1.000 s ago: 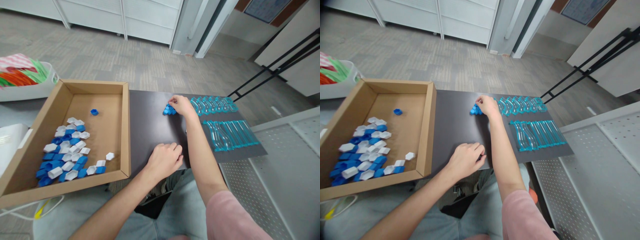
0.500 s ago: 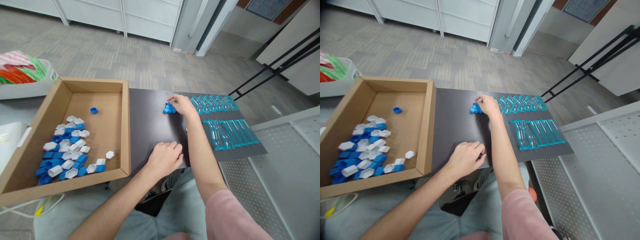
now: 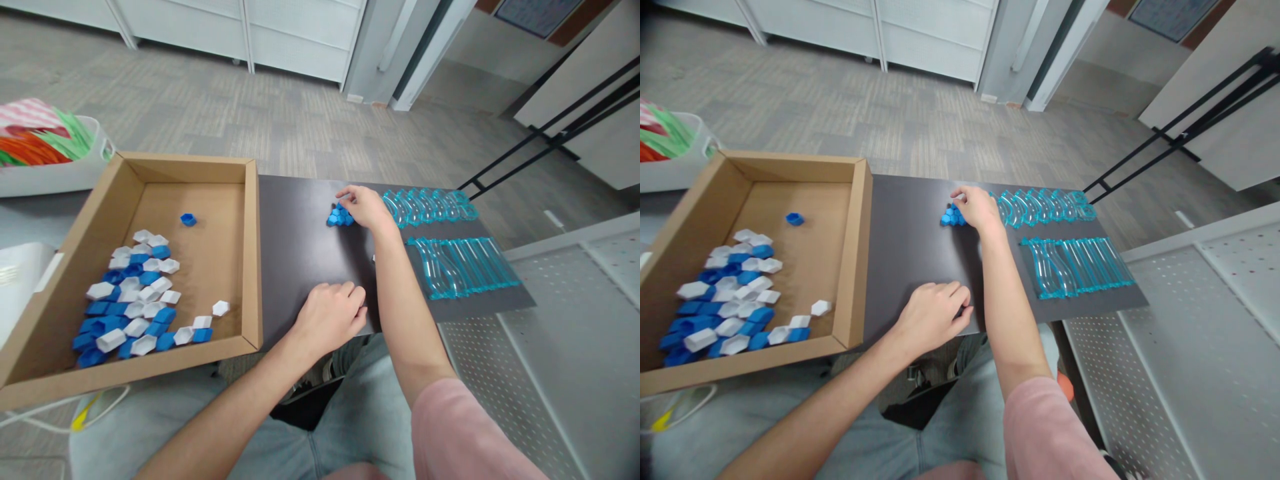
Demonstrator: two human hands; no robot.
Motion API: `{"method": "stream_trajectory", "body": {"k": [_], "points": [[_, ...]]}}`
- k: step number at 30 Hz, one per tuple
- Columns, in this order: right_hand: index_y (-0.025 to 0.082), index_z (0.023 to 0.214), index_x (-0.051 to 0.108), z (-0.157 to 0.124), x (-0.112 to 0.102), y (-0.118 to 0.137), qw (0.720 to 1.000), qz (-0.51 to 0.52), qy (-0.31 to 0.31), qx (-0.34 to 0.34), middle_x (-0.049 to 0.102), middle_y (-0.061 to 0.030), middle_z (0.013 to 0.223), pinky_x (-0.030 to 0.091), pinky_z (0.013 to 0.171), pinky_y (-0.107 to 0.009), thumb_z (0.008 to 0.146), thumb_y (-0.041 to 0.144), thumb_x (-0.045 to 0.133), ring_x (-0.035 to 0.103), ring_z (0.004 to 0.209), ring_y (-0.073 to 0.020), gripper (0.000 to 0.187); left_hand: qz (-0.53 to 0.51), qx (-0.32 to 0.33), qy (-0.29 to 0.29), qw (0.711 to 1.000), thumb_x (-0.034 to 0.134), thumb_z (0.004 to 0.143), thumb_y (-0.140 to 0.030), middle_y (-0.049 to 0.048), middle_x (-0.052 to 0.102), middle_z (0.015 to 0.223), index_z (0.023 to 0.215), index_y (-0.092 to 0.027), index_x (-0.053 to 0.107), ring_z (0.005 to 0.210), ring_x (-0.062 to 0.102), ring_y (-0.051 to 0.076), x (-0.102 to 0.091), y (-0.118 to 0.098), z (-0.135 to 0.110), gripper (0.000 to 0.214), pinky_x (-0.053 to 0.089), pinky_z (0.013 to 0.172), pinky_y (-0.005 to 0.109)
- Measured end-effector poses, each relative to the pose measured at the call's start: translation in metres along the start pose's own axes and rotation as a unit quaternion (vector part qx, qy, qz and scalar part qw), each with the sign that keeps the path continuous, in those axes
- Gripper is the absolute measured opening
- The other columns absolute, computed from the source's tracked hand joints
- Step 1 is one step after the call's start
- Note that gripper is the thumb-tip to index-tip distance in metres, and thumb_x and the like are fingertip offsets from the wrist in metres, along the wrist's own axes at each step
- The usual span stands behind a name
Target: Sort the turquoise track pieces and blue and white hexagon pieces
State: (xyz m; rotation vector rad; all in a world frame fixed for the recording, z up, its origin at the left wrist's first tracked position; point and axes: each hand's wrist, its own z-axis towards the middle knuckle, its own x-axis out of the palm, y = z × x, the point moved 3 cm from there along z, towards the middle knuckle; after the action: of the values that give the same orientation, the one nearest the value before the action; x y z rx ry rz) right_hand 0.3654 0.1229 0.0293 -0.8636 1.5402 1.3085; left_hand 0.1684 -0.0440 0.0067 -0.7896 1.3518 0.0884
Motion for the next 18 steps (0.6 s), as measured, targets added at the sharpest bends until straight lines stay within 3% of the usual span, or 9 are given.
{"method": "stream_trajectory", "body": {"k": [10,18], "points": [[0.026,0.116,0.086,0.0036,0.0023,-0.0022,1.000,0.025,-0.001,0.006,0.089,-0.0045,0.120,0.061,0.103,-0.034,0.102,0.020,0.075,0.082,0.113,-0.0229,0.019,0.005,0.002,-0.009,1.000,0.061,0.113,-0.032,0.0040,0.080,0.108,0.109,-0.023,0.072,0.096,0.079,0.027,0.0008,0.0001,-0.0018,0.015,0.049,0.078,0.045],[0.025,0.118,0.085,0.0016,0.0024,-0.0012,0.999,0.040,0.003,-0.001,0.089,-0.0051,0.119,0.062,0.101,-0.034,0.102,0.019,0.074,0.082,0.109,-0.0218,0.021,0.008,0.001,-0.005,1.000,0.060,0.113,-0.033,0.0038,0.080,0.107,0.110,-0.023,0.072,0.096,0.079,0.027,0.0002,-0.0002,-0.0004,0.016,0.049,0.077,0.045]]}}
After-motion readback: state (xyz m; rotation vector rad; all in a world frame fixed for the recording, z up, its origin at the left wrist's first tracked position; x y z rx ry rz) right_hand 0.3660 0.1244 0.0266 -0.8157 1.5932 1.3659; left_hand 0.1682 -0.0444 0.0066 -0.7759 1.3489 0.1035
